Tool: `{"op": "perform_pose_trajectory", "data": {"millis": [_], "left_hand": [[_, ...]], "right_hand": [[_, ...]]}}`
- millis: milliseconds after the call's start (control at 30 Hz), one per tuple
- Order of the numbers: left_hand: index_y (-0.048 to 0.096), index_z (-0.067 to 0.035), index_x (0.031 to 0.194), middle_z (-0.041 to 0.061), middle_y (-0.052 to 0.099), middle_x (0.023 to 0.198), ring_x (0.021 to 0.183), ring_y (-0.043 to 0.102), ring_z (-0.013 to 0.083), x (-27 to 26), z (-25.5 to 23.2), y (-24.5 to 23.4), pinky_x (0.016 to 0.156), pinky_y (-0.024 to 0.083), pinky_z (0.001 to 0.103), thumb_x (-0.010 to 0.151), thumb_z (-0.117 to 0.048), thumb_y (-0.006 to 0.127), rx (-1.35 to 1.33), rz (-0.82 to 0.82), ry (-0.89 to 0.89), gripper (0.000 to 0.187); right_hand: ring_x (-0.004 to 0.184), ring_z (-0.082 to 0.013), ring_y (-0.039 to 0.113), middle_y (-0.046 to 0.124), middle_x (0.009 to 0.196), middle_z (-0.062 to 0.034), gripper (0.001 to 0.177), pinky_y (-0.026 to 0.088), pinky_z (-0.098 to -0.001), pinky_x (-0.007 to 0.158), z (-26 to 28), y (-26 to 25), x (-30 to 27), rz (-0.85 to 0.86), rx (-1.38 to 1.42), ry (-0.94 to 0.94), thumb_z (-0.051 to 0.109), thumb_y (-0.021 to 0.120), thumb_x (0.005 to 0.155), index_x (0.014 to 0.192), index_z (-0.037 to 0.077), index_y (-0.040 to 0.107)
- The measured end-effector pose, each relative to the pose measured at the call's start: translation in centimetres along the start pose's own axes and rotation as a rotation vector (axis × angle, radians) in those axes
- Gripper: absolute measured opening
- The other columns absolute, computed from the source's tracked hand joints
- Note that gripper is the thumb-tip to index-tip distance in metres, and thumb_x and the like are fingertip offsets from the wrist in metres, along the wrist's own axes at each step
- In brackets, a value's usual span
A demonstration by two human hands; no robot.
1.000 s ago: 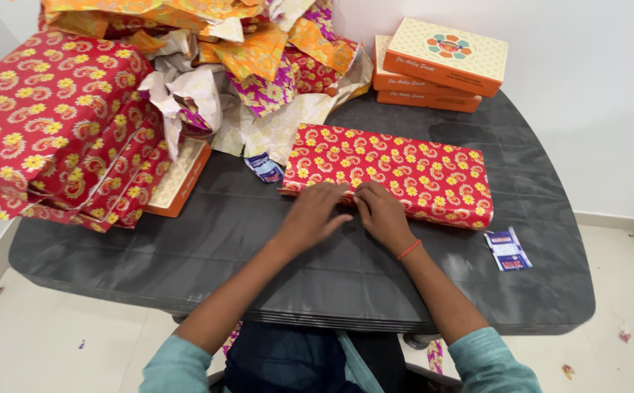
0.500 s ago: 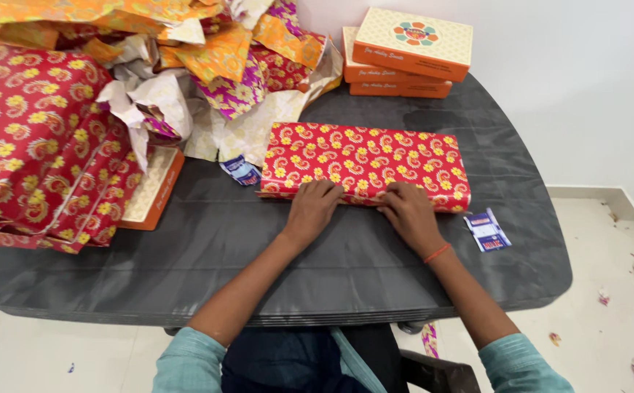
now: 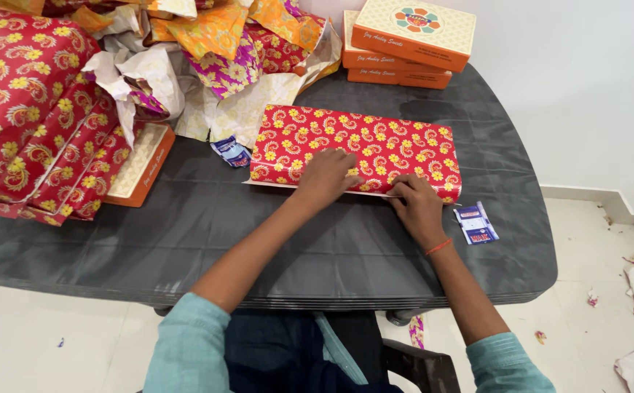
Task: The person wraps a rectangular box with red floral wrapping paper on a dark table. They fold the paper around the box, crease edges, and secure the seams with adhesive tape. The wrapped box remains on the table at the end.
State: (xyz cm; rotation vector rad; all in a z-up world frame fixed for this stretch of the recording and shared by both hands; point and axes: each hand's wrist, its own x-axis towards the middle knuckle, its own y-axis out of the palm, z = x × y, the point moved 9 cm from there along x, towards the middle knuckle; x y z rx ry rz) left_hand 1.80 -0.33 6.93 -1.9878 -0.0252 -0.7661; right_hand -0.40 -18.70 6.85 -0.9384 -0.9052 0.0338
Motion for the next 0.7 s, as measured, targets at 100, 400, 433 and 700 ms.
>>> {"op": "perform_pose_trajectory", "data": {"millis": [100,400,433,700], "left_hand": [[0.063,-0.004,0.102,0.012,0.063,0.101,0.101,0.062,0.0333,2.0,-3.0,3.4,0.085,0.050,0.046,0.072,-0.024,0.084,-0.052,0.043,0.197,0.041],[0.065,-0.008,0.104,0.010,0.062,0.103,0.102,0.063,0.0286,2.1,-3.1,7.0,0.084,0.053,0.043,0.082,-0.010,0.073,0.053,0.025,0.313,0.024],[0.065,-0.008,0.103,0.010,0.063,0.102,0.101,0.063,0.0287,2.1,-3.0,7.1,0.084,0.053,0.043,0.081,-0.010,0.073,0.047,0.035,0.311,0.024],[0.065,-0.007,0.103,0.009,0.062,0.103,0.102,0.063,0.0286,2.4,-3.4,6.1,0.084,0.054,0.043,0.079,-0.011,0.076,0.019,0.089,0.259,0.026]], "right_hand": [[0.094,-0.0224,0.068,0.070,0.106,-0.0006,0.012,0.054,-0.0379,0.078,-0.7,0.2,-0.3,0.023,0.036,0.084,0.006,0.080,0.079,0.088,0.007,0.073],[0.095,-0.0273,0.065,0.067,0.105,-0.0051,0.015,0.052,-0.0406,0.080,0.3,-0.6,-0.3,0.009,0.067,-0.014,0.005,0.081,0.076,0.086,0.005,0.069],[0.095,-0.0277,0.065,0.067,0.104,-0.0053,0.016,0.052,-0.0415,0.080,0.4,-0.6,-0.3,0.008,0.056,-0.028,0.006,0.081,0.075,0.085,0.005,0.069],[0.094,-0.0279,0.064,0.066,0.103,-0.0057,0.015,0.050,-0.0419,0.081,-0.4,-0.6,-0.1,-0.012,0.071,-0.013,0.007,0.081,0.076,0.085,0.005,0.069]]}}
